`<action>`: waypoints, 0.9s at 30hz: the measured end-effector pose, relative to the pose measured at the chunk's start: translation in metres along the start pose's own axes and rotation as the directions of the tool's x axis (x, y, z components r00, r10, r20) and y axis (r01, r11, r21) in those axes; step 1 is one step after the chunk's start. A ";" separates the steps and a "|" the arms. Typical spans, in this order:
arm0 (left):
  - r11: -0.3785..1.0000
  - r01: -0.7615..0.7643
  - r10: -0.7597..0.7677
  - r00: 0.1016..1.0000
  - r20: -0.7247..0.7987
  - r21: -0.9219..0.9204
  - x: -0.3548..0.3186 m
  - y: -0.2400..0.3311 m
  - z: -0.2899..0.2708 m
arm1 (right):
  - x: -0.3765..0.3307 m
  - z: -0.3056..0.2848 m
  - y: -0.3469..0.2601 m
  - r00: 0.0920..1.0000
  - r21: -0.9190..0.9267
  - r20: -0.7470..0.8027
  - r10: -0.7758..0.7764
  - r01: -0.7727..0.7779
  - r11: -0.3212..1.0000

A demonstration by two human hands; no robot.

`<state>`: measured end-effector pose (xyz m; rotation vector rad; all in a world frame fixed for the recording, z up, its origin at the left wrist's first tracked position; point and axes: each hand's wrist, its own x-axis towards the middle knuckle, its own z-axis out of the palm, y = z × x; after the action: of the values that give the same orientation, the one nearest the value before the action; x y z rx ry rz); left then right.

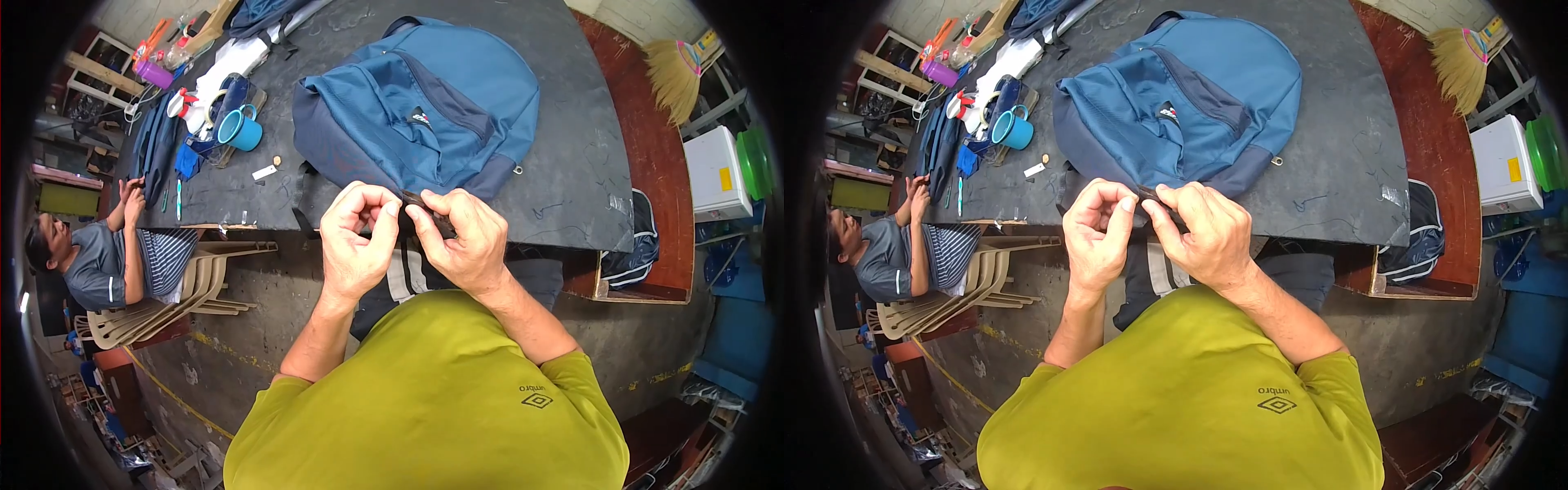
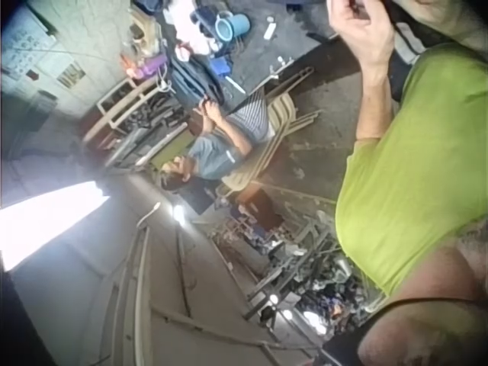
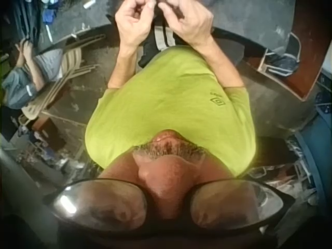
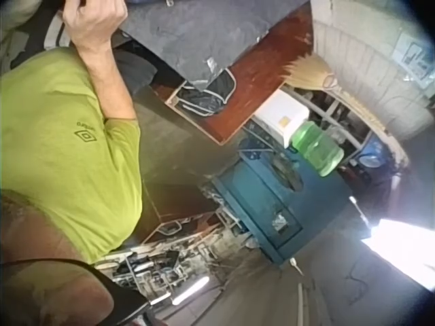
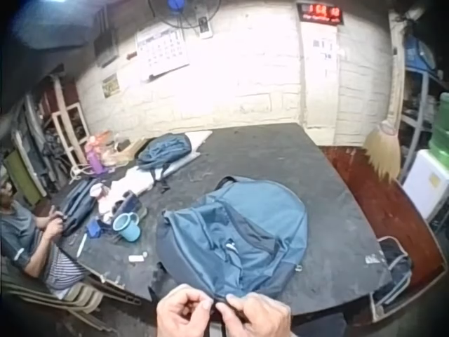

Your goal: Inspecting the various components of a blue backpack, including zippers, straps, and buckles, for quality control.

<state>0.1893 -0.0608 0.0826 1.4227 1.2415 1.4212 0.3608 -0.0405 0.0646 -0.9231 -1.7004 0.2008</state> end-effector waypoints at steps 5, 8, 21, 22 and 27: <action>1.000 0.004 -0.004 1.000 0.005 -0.005 0.000 -0.001 0.001 | -0.005 0.004 0.007 1.000 0.026 -0.006 -0.027 0.027 0.999; 0.999 0.013 -0.013 1.000 -0.003 -0.035 -0.001 -0.002 0.003 | -0.007 0.003 0.010 0.999 0.028 0.008 -0.041 0.041 0.999; 0.999 0.029 -0.029 1.000 0.012 -0.025 0.002 0.000 -0.001 | -0.006 0.003 0.009 0.998 0.010 0.030 -0.046 0.046 0.999; 1.000 0.022 -0.022 1.000 0.015 -0.006 0.002 0.002 -0.001 | -0.006 0.003 0.009 0.999 0.008 0.033 -0.042 0.042 0.999; 1.000 0.017 -0.017 1.000 0.017 -0.023 0.001 0.002 0.000 | -0.006 0.003 0.011 0.998 0.015 0.041 -0.047 0.047 0.999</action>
<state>0.1892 -0.0598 0.0849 1.4023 1.2199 1.4057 0.3637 -0.0364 0.0529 -0.8730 -1.7554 0.2013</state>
